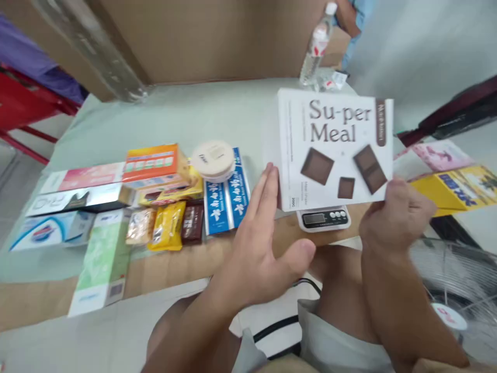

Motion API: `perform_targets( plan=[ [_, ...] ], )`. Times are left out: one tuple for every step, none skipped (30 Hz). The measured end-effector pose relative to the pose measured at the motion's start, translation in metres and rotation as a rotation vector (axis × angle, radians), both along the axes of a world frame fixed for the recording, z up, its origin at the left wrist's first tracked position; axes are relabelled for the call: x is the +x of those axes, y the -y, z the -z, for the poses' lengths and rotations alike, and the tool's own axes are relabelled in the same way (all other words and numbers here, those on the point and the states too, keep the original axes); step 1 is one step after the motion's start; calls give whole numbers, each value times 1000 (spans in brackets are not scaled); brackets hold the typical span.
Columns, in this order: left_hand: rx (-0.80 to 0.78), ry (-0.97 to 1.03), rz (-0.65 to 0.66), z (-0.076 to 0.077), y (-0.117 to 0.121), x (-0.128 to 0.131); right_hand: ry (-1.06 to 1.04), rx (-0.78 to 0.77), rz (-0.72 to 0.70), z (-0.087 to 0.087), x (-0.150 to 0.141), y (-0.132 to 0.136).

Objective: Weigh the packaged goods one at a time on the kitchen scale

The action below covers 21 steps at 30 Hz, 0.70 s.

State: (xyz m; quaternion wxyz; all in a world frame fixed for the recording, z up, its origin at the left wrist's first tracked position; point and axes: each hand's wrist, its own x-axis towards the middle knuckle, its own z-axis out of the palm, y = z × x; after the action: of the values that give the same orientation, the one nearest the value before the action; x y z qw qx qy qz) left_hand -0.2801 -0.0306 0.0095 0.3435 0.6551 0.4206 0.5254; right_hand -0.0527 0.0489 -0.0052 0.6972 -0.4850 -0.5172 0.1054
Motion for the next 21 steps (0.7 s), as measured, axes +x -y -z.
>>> perform_targets(
  plan=[
    [-24,-58,37,6,-10,12,17,13,75,7,12,-6],
    [-52,-91,57,11,-20,23,60,8,109,13,23,-12],
    [-86,-99,66,14,-29,32,77,-9,127,19,33,-17],
    [-125,-86,72,17,-36,40,97,-43,140,24,41,-21],
    [-166,-58,81,19,-43,47,117,-80,149,28,49,-25],
    [-211,-20,90,20,-49,51,130,-120,151,31,56,-27],
    [-256,22,91,21,-54,54,150,-163,148,34,61,-28],
    [-295,65,87,22,-59,55,172,-205,134,36,66,-29],
    [-325,107,72,24,-63,55,188,-239,103,37,69,-29],
    [-345,151,40,26,-67,55,189,-256,63,38,72,-30],
    [-363,199,-9,28,-70,55,175,-252,26,39,74,-30],
    [-384,250,-72,29,-73,55,147,-226,0,41,77,-32],
    [-408,298,-145,31,-75,56,115,-195,-16,43,79,-33],
    [-441,341,-218,32,-78,57,82,-167,-17,45,81,-34],
    [-479,375,-283,33,-80,60,55,-145,-4,48,83,-36],
    [-518,400,-332,34,-83,62,39,-134,5,50,84,-37],
    [-555,415,-362,34,-85,65,31,-135,-1,51,85,-37],
    [-585,423,-377,35,-88,67,31,-142,-19,53,85,-36],
    [-607,425,-377,36,-90,69,41,-157,-42,53,85,-35],
    [-617,422,-366,38,-91,69,61,-179,-76,53,83,-33],
    [-615,414,-348,39,-93,70,84,-204,-117,52,81,-31]
  ],
)
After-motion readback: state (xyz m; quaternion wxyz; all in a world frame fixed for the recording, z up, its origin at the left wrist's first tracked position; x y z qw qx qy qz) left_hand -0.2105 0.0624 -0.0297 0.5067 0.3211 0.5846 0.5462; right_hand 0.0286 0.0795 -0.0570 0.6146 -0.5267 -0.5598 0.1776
